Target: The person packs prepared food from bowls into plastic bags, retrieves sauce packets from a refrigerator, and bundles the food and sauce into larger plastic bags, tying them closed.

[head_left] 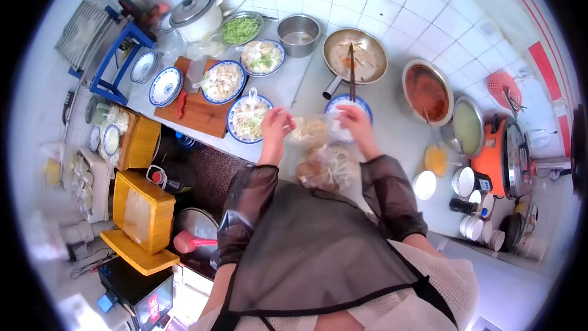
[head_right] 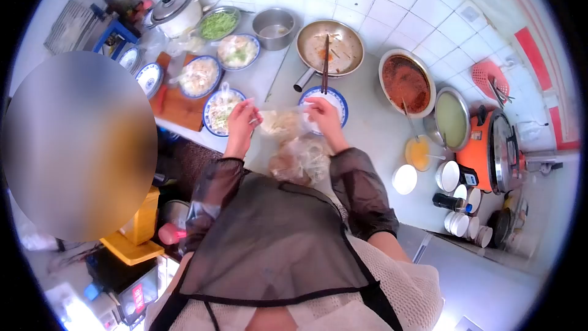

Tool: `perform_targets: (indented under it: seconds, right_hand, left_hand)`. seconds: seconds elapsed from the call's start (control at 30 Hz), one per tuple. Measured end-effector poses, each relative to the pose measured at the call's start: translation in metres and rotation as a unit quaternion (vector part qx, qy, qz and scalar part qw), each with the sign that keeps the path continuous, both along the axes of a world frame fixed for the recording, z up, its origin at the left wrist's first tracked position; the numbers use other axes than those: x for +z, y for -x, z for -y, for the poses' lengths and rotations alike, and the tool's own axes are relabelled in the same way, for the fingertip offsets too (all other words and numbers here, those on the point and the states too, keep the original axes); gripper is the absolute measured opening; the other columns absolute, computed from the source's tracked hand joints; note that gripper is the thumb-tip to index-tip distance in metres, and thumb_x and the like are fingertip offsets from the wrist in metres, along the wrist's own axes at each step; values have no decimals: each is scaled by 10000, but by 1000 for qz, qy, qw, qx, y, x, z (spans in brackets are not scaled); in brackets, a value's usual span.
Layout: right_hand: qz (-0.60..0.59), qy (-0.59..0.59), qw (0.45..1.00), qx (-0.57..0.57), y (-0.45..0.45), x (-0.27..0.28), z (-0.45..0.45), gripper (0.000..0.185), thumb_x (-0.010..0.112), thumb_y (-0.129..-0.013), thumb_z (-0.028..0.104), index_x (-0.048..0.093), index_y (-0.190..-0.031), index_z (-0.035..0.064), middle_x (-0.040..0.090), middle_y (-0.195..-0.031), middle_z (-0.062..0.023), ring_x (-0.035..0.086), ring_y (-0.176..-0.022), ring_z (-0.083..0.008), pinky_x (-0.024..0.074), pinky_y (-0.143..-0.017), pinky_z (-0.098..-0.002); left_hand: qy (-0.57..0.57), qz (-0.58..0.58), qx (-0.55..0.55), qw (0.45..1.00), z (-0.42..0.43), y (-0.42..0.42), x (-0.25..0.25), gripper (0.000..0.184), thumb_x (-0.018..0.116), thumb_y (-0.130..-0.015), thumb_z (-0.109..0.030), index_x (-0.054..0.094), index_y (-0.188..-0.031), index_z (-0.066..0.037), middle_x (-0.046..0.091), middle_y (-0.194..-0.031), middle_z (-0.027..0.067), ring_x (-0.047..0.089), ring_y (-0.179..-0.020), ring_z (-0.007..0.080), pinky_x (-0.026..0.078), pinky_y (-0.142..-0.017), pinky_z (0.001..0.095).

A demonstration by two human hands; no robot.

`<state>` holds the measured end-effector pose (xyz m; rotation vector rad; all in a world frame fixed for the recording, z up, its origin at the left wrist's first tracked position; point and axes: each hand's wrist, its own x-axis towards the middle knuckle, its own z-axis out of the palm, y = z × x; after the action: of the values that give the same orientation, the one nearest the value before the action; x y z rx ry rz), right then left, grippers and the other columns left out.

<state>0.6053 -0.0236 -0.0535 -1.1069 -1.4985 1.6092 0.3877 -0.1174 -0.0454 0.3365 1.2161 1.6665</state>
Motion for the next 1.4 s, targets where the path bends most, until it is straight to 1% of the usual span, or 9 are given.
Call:
perform_targets:
  seconds: [0.1,0.17,0.3,0.4,0.63,0.7,0.93,1.17,1.4]
  right_hand:
    - [144,-224,947,-178,-68,-100,-34,289,630,-806,109,587,-1077,22,619,-913,-85,574,-761,-150,472,-680,-255]
    - [501,-411,720,-248,-104,-120,-44,396,651,-803,186,540,-1134,-1,611,-937,-85,574,-749,-150,471,-637,-248]
    - [97,110,981,-125,-91,-144,-34,400,664,-756,178,539,-1090,-3,601,-869,-74,573,-697,-158,461,-519,-285]
    - [44,97,973,-205,-161,-181,-22,230,610,-781,164,558,-972,46,568,-803,-25,557,-670,-154,470,-564,-291]
    - [9,88,994,-71,-87,81,36,459,563,-750,22,518,-1202,-47,630,-1031,-102,611,-894,-189,482,-788,-284]
    - [66,-23,997,13,6,93,30,444,587,-773,77,521,-1198,-34,631,-1022,-96,603,-879,-183,479,-782,-296]
    - [-123,66,983,121,304,68,4,299,529,-933,204,535,-1155,4,628,-916,-69,581,-726,-96,477,-653,-233]
    - [32,-21,990,-135,331,33,-26,249,522,-918,153,558,-1121,13,632,-888,-71,590,-698,-112,488,-596,-235]
    - [295,110,888,-334,256,-76,125,346,584,-862,163,451,-1133,-6,603,-919,-148,609,-729,-190,495,-575,-287]
  left_hand:
    - [90,-29,-79,992,-14,4,-25,235,548,-899,-145,545,-1072,14,600,-839,77,578,-662,144,508,-608,282]
    - [88,-167,-80,979,-19,3,-29,234,547,-878,-135,573,-1037,36,624,-868,122,601,-694,160,506,-611,288]
    - [52,-528,-102,842,-31,8,-45,313,579,-829,-157,562,-1068,44,609,-866,187,592,-788,322,485,-732,389]
    - [33,-663,-68,745,-10,17,-21,358,599,-823,-155,542,-1131,18,543,-998,201,554,-867,373,467,-771,404]
    - [52,-154,-260,952,28,26,50,584,629,-858,-226,368,-1312,30,454,-1208,182,487,-1098,270,405,-925,374]
    - [68,-313,-246,915,32,52,51,630,630,-861,-243,324,-1338,33,430,-1249,182,487,-1100,262,407,-929,375]
    - [98,-370,185,905,60,405,-2,429,618,-824,-75,423,-1173,81,572,-1052,181,567,-896,243,468,-804,349]
    - [242,-656,80,711,10,587,-126,490,624,-790,-120,412,-1183,83,492,-1095,314,484,-1033,441,369,-917,458]
    - [317,-425,178,829,40,564,-111,738,765,-728,-211,339,-1283,25,427,-1158,225,462,-1080,337,413,-897,421]
